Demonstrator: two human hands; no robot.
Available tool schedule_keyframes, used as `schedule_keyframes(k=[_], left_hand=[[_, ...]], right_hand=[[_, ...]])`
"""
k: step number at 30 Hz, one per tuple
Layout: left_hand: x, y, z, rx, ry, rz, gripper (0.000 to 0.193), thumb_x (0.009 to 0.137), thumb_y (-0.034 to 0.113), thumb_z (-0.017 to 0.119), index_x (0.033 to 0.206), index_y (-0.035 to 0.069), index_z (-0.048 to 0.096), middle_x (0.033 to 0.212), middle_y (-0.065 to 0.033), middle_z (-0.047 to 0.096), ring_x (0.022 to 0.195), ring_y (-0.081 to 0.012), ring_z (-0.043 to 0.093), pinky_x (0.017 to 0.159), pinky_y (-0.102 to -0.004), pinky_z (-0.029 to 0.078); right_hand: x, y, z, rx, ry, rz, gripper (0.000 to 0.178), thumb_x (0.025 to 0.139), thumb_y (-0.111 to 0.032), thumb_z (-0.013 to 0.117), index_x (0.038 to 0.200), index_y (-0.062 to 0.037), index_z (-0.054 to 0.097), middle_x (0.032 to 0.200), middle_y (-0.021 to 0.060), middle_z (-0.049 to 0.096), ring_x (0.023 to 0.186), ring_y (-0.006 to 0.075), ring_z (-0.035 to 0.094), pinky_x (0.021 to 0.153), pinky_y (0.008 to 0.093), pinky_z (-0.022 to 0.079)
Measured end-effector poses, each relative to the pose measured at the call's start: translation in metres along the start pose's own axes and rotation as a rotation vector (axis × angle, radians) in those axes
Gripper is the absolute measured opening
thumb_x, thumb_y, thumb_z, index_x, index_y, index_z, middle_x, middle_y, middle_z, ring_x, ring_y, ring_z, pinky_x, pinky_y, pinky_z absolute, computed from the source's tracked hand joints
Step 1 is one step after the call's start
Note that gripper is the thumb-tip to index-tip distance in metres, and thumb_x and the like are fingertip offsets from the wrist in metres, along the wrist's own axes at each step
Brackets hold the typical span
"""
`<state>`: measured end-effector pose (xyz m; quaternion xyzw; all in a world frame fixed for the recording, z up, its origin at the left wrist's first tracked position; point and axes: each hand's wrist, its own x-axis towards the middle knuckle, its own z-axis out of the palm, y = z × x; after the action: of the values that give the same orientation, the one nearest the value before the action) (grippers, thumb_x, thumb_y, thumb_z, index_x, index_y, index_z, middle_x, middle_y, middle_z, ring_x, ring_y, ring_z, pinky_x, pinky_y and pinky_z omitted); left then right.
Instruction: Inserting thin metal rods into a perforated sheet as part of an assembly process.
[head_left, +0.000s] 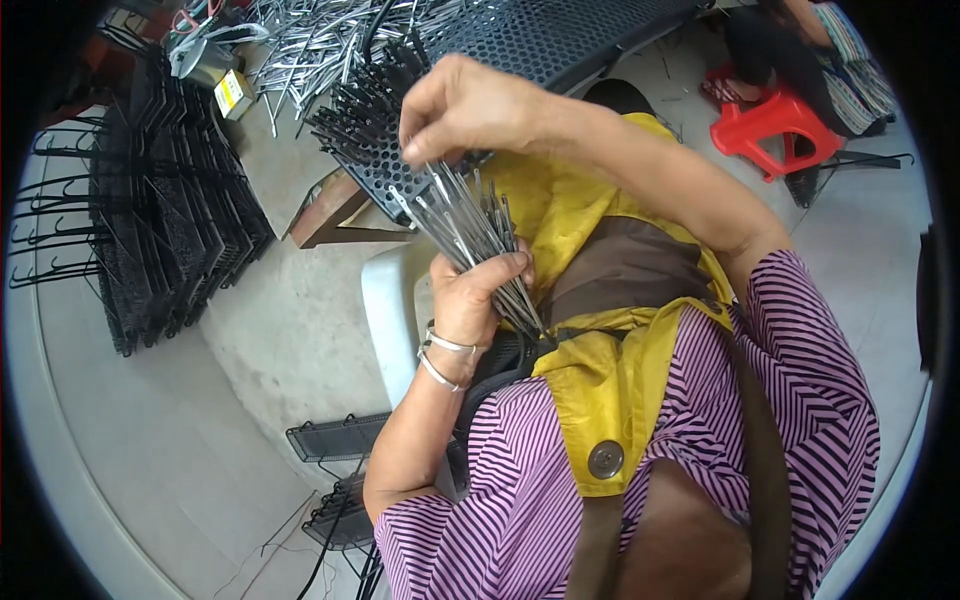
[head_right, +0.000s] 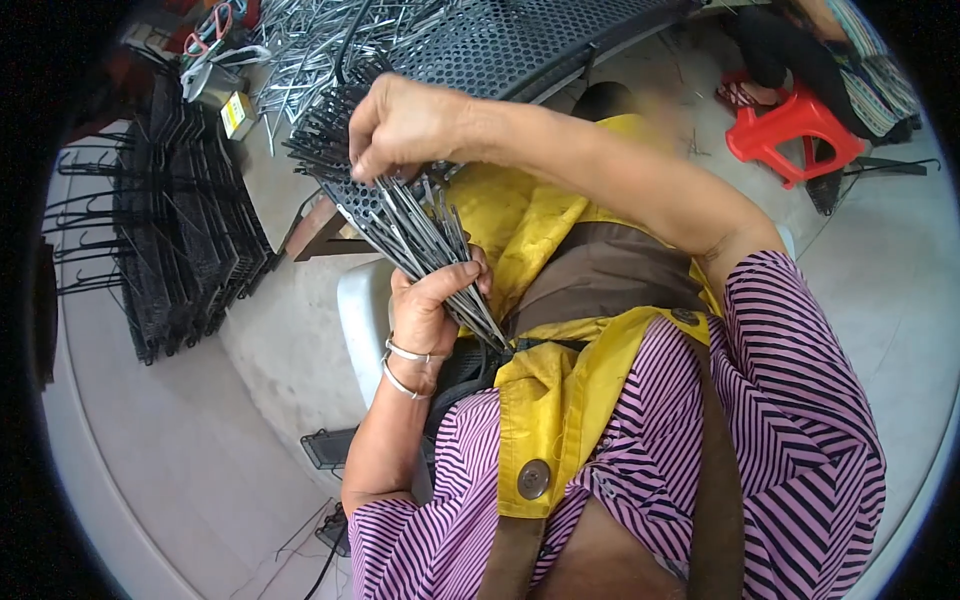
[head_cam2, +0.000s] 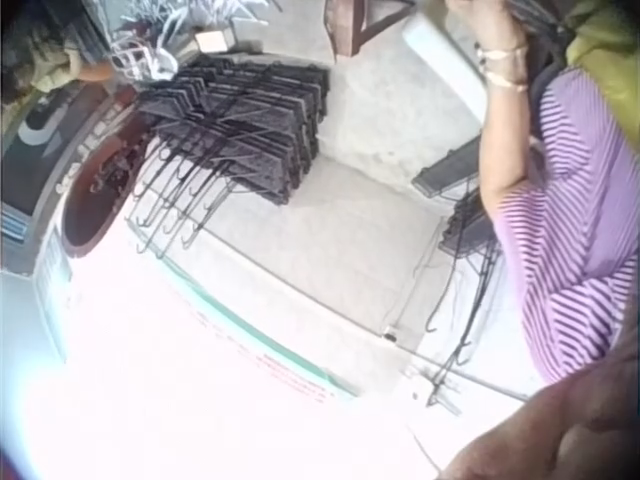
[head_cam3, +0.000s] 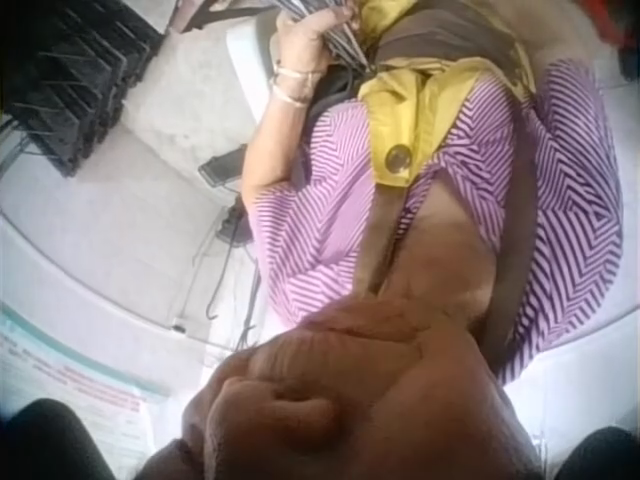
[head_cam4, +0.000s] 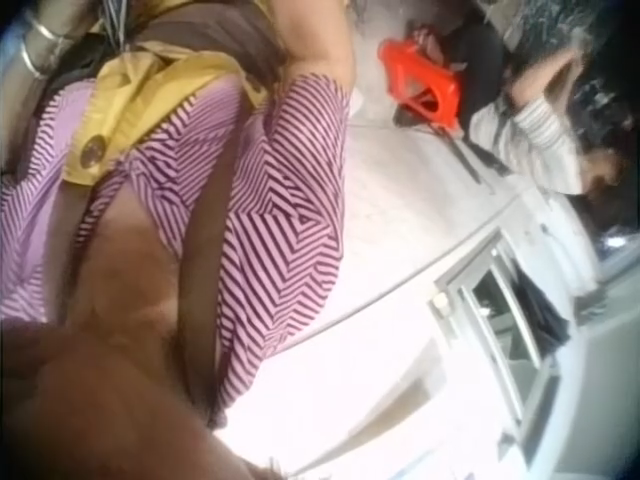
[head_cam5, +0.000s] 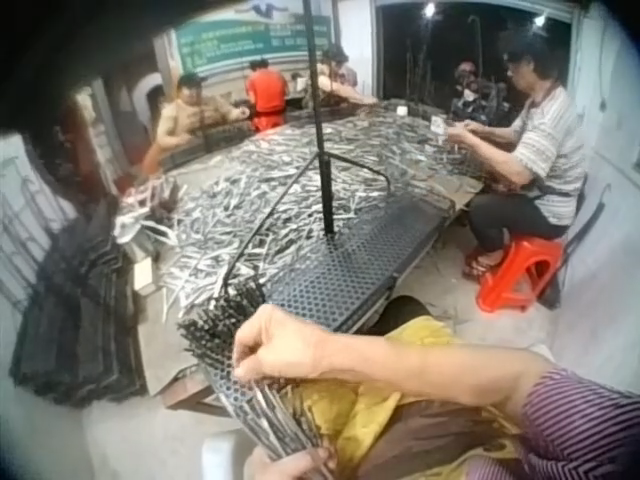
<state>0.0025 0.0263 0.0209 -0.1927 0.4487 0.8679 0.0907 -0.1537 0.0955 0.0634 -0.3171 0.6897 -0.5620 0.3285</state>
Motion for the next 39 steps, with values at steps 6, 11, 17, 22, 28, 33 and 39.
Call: schedule_keyframes(k=[6,11,17,22,28,33,39], left_hand=[[0.001,-0.001,-0.002,-0.047,0.036,-0.020,0.015,0.063,-0.006,0.057,0.078,-0.005,0.054,0.066,-0.0107,0.057,0.051,-0.0174,0.054,0.049,-0.0264,0.045],[0.004,-0.003,-0.004,-0.077,0.095,-0.030,0.017,0.063,-0.007,0.057,0.079,-0.005,0.053,0.067,-0.0115,0.057,0.051,-0.0180,0.054,0.048,-0.0266,0.045],[0.005,-0.004,-0.005,-0.102,0.113,0.002,0.020,0.063,-0.008,0.057,0.082,-0.005,0.051,0.069,-0.0120,0.057,0.052,-0.0186,0.054,0.048,-0.0272,0.045],[0.003,-0.001,-0.004,-0.137,0.106,0.031,0.023,0.063,-0.008,0.056,0.085,-0.004,0.050,0.070,-0.0118,0.056,0.054,-0.0194,0.053,0.049,-0.0280,0.044],[0.001,-0.004,-0.005,-0.183,0.140,0.012,0.021,0.065,-0.007,0.056,0.085,-0.004,0.049,0.072,-0.0127,0.056,0.057,-0.0205,0.053,0.052,-0.0288,0.045],[0.000,-0.006,-0.007,-0.167,0.149,0.022,0.020,0.065,-0.006,0.057,0.084,-0.004,0.050,0.071,-0.0122,0.057,0.056,-0.0203,0.054,0.051,-0.0286,0.045],[0.001,-0.005,-0.006,-0.155,0.166,0.004,0.017,0.065,-0.006,0.057,0.082,-0.004,0.051,0.070,-0.0115,0.057,0.054,-0.0197,0.054,0.049,-0.0276,0.045]], right_hand=[[0.014,-0.010,-0.005,-0.031,0.202,-0.179,0.012,0.072,-0.010,0.061,0.075,0.0016,0.061,0.059,0.0056,0.058,0.043,0.0080,0.051,0.040,0.0199,0.043],[0.012,-0.007,0.001,-0.073,0.216,-0.200,0.012,0.074,-0.009,0.059,0.074,0.0032,0.059,0.056,0.0060,0.056,0.043,0.0081,0.052,0.039,0.0202,0.043],[0.001,-0.002,0.000,-0.121,0.102,-0.192,0.010,0.078,-0.009,0.057,0.079,0.0009,0.058,0.062,0.0033,0.058,0.049,0.0057,0.053,0.045,0.0168,0.044],[-0.003,-0.002,-0.013,-0.043,0.296,-0.253,0.011,0.076,-0.008,0.059,0.077,0.0036,0.059,0.057,0.0065,0.057,0.047,0.0084,0.055,0.041,0.0183,0.045],[0.005,-0.001,-0.028,0.197,0.386,-0.145,0.012,0.078,-0.005,0.055,0.074,0.0055,0.057,0.059,0.0064,0.058,0.045,0.0068,0.053,0.039,0.0171,0.043],[0.019,0.008,-0.007,0.070,0.558,-0.470,0.011,0.075,-0.009,0.060,0.076,0.0019,0.060,0.059,0.0067,0.060,0.049,0.0088,0.057,0.044,0.0191,0.046],[0.027,0.009,0.008,-0.666,0.704,-0.798,0.010,0.074,-0.011,0.061,0.078,-0.0020,0.060,0.061,0.0082,0.059,0.051,0.0140,0.058,0.045,0.0221,0.044]])
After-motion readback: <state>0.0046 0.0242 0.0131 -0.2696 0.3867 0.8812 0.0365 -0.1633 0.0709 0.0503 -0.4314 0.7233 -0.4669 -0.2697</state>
